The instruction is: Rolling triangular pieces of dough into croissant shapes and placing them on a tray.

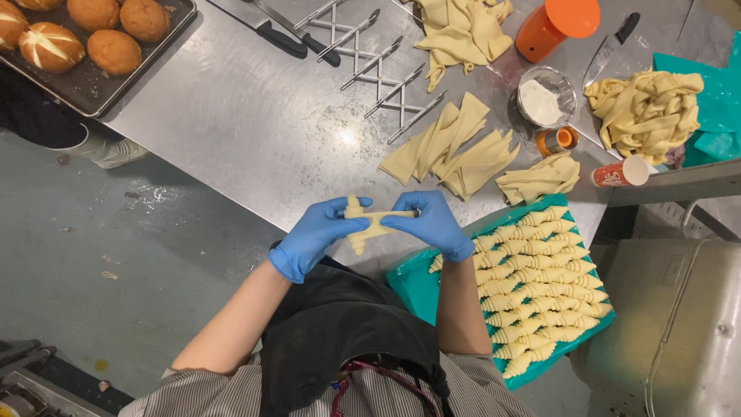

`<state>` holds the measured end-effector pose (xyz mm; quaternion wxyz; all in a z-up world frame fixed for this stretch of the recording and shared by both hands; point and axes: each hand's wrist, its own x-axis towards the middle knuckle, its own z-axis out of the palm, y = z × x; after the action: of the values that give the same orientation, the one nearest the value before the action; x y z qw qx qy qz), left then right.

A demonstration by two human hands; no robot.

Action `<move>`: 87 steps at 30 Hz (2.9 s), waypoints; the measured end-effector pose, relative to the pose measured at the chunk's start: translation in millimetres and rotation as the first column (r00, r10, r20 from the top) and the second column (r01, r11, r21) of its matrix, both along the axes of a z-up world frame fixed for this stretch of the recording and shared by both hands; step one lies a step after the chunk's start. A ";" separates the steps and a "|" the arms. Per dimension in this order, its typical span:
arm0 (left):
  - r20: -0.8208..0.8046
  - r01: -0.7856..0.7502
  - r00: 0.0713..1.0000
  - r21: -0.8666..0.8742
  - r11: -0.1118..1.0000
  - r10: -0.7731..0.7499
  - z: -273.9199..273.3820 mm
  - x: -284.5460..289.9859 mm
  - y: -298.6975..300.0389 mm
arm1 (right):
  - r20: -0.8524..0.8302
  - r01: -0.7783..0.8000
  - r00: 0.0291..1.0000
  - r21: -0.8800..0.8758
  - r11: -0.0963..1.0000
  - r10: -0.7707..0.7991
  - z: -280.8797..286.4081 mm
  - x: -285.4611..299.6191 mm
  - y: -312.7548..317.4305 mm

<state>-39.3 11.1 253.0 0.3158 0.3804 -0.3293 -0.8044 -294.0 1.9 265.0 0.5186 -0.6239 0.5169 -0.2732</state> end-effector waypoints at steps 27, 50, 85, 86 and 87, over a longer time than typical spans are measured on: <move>-0.069 -0.042 0.997 -0.013 0.999 0.041 -11.1 -13.5 7.1 | 0.206 0.050 0.977 0.076 0.996 -0.064 -21.0 -4.9 4.0; -0.092 -0.018 0.995 0.055 0.998 0.023 -4.5 -10.8 1.0 | 0.287 0.060 0.952 0.174 0.983 -0.108 -30.9 -21.6 7.0; 0.054 -0.033 0.998 -0.025 0.999 0.035 2.2 10.1 -3.2 | 0.376 0.133 0.906 0.181 0.975 -0.193 -26.3 6.8 2.4; 0.020 -0.029 0.999 -0.051 0.998 0.030 2.7 7.0 -2.2 | 0.368 0.134 0.909 0.191 0.972 -0.198 -23.8 12.2 0.8; -0.014 -0.025 1.000 -0.074 0.997 0.024 3.1 4.1 0.2 | 0.360 0.137 0.911 0.202 0.970 -0.204 -21.6 17.8 0.6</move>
<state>-35.1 11.3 256.1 0.3417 0.3669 -0.3522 -0.7903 -276.2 2.6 243.4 0.6346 -0.4647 0.4816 -0.3865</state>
